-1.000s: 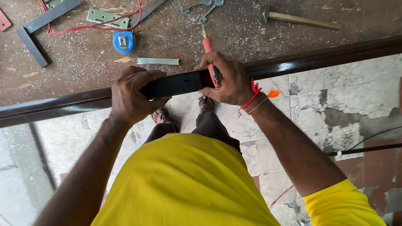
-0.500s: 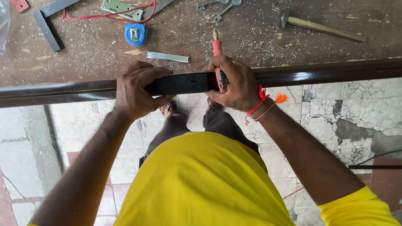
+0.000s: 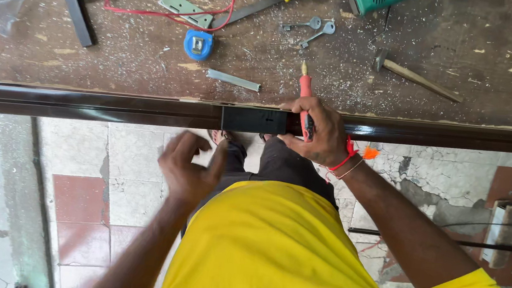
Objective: The person uses a metal square and a red marker to mark measurement lines on a long metal frame. The person repeatedly positions the square at different points along the frame and draws perpendicular lines with the marker.
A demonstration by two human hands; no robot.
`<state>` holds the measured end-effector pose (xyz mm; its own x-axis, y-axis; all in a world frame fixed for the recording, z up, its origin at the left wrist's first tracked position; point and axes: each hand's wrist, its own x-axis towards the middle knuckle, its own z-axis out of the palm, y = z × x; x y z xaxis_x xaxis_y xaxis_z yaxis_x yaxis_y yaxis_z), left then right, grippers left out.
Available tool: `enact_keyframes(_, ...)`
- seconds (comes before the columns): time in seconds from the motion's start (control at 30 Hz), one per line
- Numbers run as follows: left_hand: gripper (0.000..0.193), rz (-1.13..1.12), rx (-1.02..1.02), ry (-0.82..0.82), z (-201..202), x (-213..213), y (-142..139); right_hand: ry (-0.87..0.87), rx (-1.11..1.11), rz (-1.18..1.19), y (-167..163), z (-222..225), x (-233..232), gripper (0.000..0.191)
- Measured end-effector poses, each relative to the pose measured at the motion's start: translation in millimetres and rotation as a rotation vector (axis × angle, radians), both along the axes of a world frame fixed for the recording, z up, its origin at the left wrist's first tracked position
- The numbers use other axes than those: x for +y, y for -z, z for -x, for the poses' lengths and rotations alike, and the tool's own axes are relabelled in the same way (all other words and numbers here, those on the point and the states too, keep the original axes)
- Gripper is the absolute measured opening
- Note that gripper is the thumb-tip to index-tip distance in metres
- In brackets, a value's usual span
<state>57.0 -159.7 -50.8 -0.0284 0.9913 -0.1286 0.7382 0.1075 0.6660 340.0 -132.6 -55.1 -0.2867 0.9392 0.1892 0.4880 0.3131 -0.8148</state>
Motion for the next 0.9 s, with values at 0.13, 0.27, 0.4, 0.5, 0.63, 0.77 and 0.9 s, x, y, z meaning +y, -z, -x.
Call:
enact_keyframes(0.13,0.040,0.696,-0.801,-0.424,-23,-27,25,0.005,0.012,-0.004,0,0,-2,0.056)
enact_keyframes(0.27,0.056,0.760,-1.295,-0.698,-63,-12,37,0.005,-0.023,-0.017,2,-1,0,0.057)
enact_keyframes(0.4,0.062,0.628,-1.371,-0.817,-87,1,33,0.000,-0.016,-0.026,5,-1,-1,0.057)
enact_keyframes(0.5,0.064,0.547,-1.379,-0.819,-95,4,32,0.018,-0.032,0.023,5,-2,-2,0.056)
enact_keyframes(0.63,0.061,0.460,-1.342,-0.849,-100,8,33,-0.011,-0.037,-0.056,2,0,2,0.056)
enact_keyframes(0.77,0.054,0.416,-1.359,-0.848,-102,12,29,-0.027,-0.018,-0.039,-7,4,6,0.056)
enact_keyframes(0.9,0.052,0.393,-1.376,-0.837,-102,12,26,-0.024,-0.004,-0.032,-10,8,5,0.057)
